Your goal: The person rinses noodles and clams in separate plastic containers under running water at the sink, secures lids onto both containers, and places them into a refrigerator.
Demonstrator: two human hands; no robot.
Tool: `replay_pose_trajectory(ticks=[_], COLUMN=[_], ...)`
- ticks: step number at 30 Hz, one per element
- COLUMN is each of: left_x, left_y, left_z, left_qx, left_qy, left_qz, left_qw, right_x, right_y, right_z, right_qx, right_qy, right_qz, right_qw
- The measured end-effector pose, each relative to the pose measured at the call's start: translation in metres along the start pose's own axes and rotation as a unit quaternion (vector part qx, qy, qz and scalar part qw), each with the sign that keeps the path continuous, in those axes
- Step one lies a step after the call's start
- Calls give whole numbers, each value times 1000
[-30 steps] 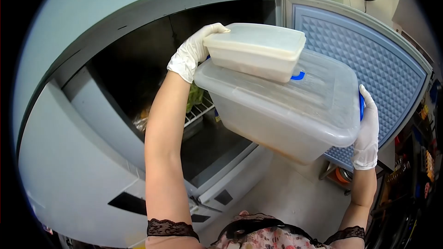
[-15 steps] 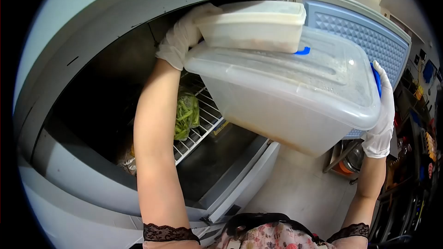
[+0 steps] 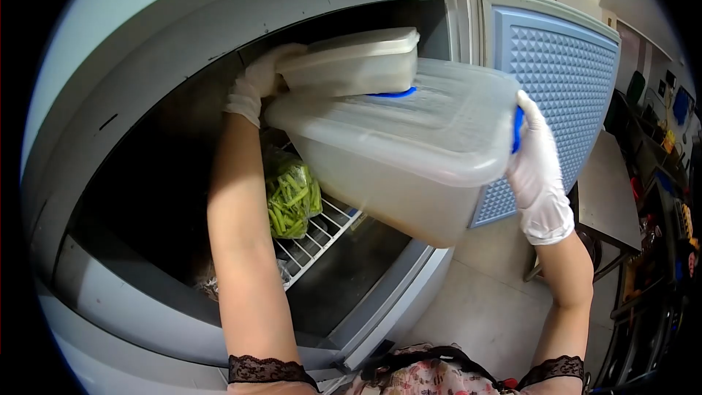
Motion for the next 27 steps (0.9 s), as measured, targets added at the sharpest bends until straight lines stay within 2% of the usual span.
replay_pose_trajectory(ticks=[2,3,4,8,10,11,12,14,16,19,22,25,27], left_x=[-25,-31,-32,-45,-49,-41,-36,-29,-25,-23,-22,-20,-20], left_y=[9,16,19,16,12,15,14,14,14,13,14,19,23], left_z=[-9,-13,-19,-33,-38,-36,-39,-41,-43,-32,-28,-25,-28], left_qx=[-57,-100,-143,-153,-225,-283,-289,-326,-340,-347,-341,-367,-376], left_qy=[25,168,307,342,334,390,395,324,306,255,291,325,350], left_qz=[149,120,87,172,186,191,192,104,83,15,46,20,32], left_qw=[987,973,937,911,896,855,851,882,885,902,893,872,858], right_x=[-17,-28,-38,-67,-82,-89,-95,-106,-119,-136,-159,-180,-181], right_y=[-5,-6,0,-30,-34,-36,-38,-51,-57,-71,-79,-90,-98], right_z=[4,11,19,14,30,38,44,46,55,65,90,104,117], right_qx=[44,54,50,9,37,33,39,44,63,64,86,104,183], right_qy=[-3,-15,-17,-16,-32,-40,-50,-65,-105,-101,-151,-213,-274], right_qz=[18,47,14,8,-9,-13,-12,19,6,9,-68,-81,-196], right_qw=[999,997,999,1000,999,999,998,997,992,993,982,968,923])
Point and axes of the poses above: each hand's wrist, its own z-axis towards the middle knuckle, its own y-axis out of the back of the hand, x = y × z, the point moved 4 cm from there along z, towards the middle knuckle, and after that the axes turned 11 degrees about z, right-handed, at the moved point
